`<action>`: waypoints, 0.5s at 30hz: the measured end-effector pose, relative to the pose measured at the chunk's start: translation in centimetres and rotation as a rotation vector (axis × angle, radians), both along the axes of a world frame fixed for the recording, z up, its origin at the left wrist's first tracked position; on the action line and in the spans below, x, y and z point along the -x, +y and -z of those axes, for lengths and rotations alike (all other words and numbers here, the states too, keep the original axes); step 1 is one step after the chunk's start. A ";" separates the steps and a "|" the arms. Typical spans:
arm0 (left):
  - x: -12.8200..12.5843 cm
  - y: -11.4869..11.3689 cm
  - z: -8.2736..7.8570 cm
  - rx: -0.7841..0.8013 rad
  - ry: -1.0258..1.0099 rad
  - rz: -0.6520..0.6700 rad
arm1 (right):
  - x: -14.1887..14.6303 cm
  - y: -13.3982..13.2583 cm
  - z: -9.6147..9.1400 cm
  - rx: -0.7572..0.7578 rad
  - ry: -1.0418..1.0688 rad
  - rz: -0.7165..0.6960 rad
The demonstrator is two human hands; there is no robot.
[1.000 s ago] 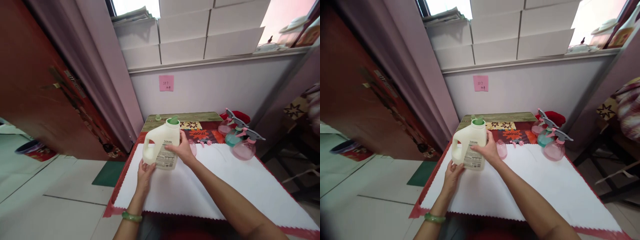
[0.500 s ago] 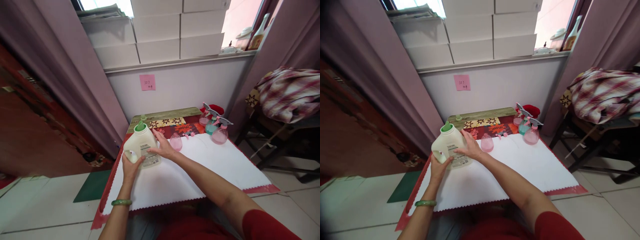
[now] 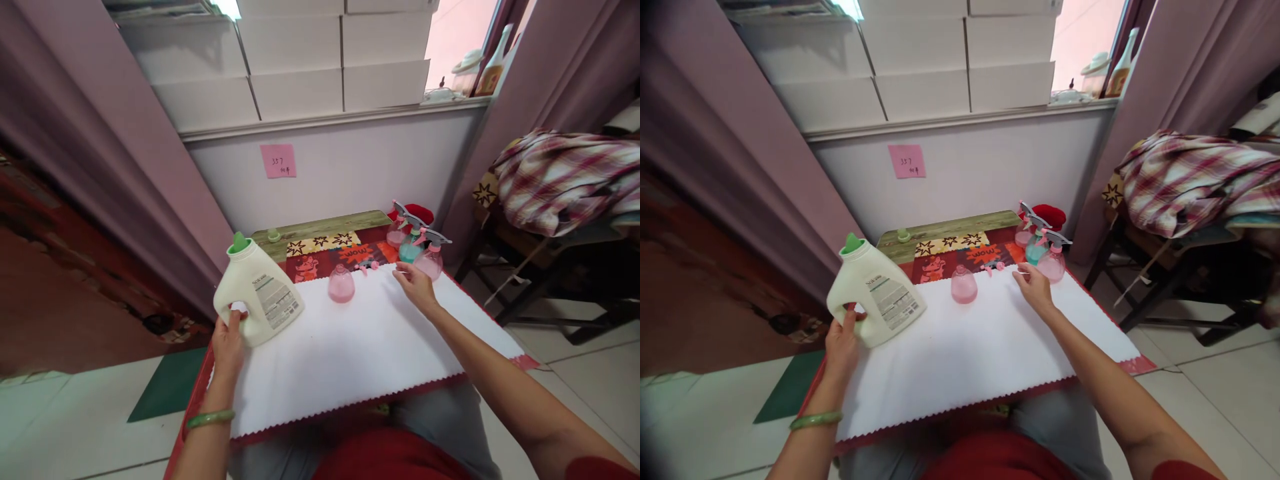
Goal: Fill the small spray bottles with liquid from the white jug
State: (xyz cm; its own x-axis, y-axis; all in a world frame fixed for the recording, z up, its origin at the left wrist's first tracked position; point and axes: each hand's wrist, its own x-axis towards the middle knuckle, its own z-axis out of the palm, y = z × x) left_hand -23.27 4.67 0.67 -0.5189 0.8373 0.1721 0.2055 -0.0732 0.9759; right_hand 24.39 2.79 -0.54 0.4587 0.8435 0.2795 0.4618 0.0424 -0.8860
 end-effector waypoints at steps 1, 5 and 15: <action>0.4 0.2 -0.2 -0.013 0.010 -0.025 | -0.4 -0.3 0.2 0.012 0.001 0.003; 2.2 1.5 -0.5 -0.048 0.091 -0.103 | -0.7 -1.7 1.5 0.061 0.016 -0.022; 4.7 2.1 0.7 -0.018 0.244 -0.089 | -0.3 -1.5 2.7 0.117 0.058 -0.082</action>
